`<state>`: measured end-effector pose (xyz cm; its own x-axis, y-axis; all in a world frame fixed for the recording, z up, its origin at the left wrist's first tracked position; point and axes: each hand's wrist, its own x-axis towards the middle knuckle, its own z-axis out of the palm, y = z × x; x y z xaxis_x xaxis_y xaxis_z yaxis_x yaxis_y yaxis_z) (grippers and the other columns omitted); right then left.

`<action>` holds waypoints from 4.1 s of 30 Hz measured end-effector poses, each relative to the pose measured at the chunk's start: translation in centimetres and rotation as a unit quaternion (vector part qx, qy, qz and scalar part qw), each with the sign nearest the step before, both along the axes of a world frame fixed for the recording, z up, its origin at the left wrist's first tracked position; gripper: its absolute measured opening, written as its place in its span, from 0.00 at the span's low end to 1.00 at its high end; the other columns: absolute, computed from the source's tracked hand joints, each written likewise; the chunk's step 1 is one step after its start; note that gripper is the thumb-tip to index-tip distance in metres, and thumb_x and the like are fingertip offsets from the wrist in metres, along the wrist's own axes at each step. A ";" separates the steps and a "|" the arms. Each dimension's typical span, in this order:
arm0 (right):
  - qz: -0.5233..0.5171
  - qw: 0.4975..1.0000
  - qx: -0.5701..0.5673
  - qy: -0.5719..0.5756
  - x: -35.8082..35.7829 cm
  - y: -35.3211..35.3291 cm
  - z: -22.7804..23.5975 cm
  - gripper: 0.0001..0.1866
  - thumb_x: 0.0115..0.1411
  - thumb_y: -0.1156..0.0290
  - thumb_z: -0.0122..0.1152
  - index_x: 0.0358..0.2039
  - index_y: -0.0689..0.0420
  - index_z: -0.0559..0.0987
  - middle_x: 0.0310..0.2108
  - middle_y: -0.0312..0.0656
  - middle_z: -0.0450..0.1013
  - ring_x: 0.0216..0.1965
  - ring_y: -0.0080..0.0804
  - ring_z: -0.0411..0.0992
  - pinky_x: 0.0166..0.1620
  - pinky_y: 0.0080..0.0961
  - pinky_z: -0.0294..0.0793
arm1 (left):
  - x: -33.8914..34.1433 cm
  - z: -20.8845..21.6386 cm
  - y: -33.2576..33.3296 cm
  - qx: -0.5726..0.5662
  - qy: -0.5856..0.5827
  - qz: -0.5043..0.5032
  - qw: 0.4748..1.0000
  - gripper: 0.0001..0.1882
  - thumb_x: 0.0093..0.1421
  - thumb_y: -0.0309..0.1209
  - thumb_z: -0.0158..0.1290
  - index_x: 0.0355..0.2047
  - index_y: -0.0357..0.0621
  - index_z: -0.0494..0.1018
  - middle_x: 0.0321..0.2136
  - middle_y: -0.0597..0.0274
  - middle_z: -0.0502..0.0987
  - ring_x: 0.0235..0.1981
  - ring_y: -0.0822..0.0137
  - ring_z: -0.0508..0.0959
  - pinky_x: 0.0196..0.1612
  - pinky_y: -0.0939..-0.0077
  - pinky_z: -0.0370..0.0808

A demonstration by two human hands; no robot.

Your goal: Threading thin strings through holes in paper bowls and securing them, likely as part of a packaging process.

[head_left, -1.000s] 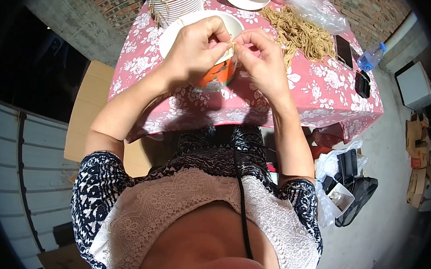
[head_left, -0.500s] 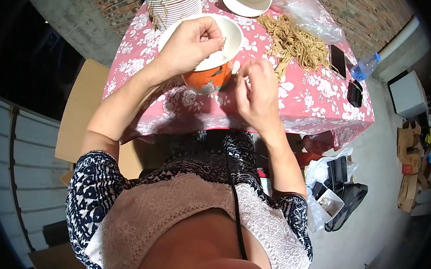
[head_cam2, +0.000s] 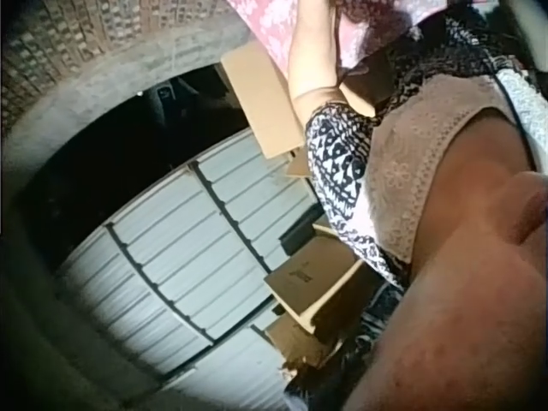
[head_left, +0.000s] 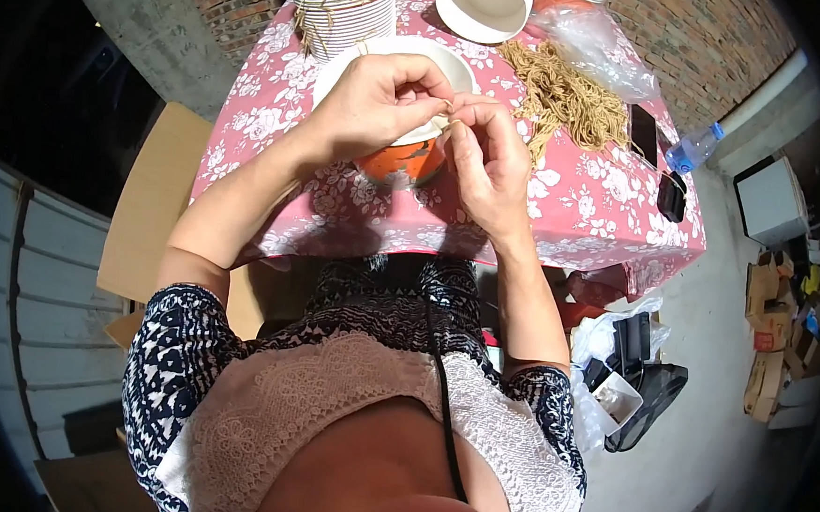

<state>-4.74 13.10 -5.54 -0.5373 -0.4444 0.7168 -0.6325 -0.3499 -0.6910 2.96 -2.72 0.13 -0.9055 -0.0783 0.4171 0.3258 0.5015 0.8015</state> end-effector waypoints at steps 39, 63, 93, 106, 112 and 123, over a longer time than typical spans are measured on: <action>0.015 0.983 0.000 -0.181 2.1 1.5 -0.3 0.02 0.59 0.80 0.61 0.32 0.65 0.80 0.27 0.30 0.70 0.27 0.14 0.65 0.32 0.14 0.65 | 1.3 -0.7 1.2 -0.136 0.043 0.019 0.990 0.04 0.56 0.20 0.53 0.33 0.36 0.74 0.28 0.60 0.78 0.32 0.71 0.77 0.38 0.77 0.74; -0.124 0.987 0.067 0.083 0.7 3.7 -1.4 0.02 0.57 0.81 0.59 0.32 0.63 0.78 0.33 0.44 0.70 0.34 0.35 0.70 0.38 0.27 0.70 | 4.0 -1.2 -4.3 -0.233 0.192 0.313 0.900 0.10 0.58 0.31 0.58 0.33 0.35 0.73 0.28 0.61 0.74 0.33 0.68 0.73 0.37 0.77 0.70; -0.297 0.953 0.054 0.033 -6.2 9.7 -6.7 0.10 0.65 0.78 0.50 0.28 0.67 0.76 0.27 0.41 0.71 0.25 0.26 0.68 0.29 0.23 0.66 | -14.9 21.0 -23.8 -0.785 0.137 0.324 0.511 0.04 0.42 0.34 0.57 0.18 0.51 0.80 0.18 0.59 0.79 0.23 0.59 0.81 0.21 0.62 0.75; -0.332 0.937 0.101 0.046 -5.6 8.9 -5.9 0.07 0.63 0.79 0.51 0.30 0.67 0.76 0.28 0.44 0.72 0.28 0.35 0.71 0.34 0.27 0.69 | -23.2 19.7 -16.6 -0.801 -0.011 0.393 0.451 0.05 0.44 0.33 0.59 0.22 0.54 0.83 0.21 0.66 0.81 0.21 0.59 0.81 0.13 0.46 0.71; -0.347 0.931 0.103 0.043 -5.6 8.9 -6.2 0.07 0.64 0.79 0.52 0.30 0.67 0.76 0.28 0.44 0.72 0.28 0.35 0.71 0.34 0.27 0.70 | -23.3 19.2 -12.1 -0.849 -0.067 0.293 0.434 0.07 0.44 0.36 0.59 0.25 0.56 0.84 0.22 0.65 0.82 0.25 0.59 0.81 0.15 0.44 0.72; -0.366 0.922 0.118 0.044 -5.6 9.9 -7.3 0.08 0.63 0.78 0.53 0.29 0.66 0.77 0.28 0.43 0.72 0.29 0.34 0.71 0.34 0.27 0.70 | -19.7 15.9 -9.3 -0.749 0.145 0.233 0.603 0.09 0.50 0.28 0.50 0.24 0.34 0.76 0.23 0.43 0.74 0.28 0.45 0.76 0.32 0.57 0.73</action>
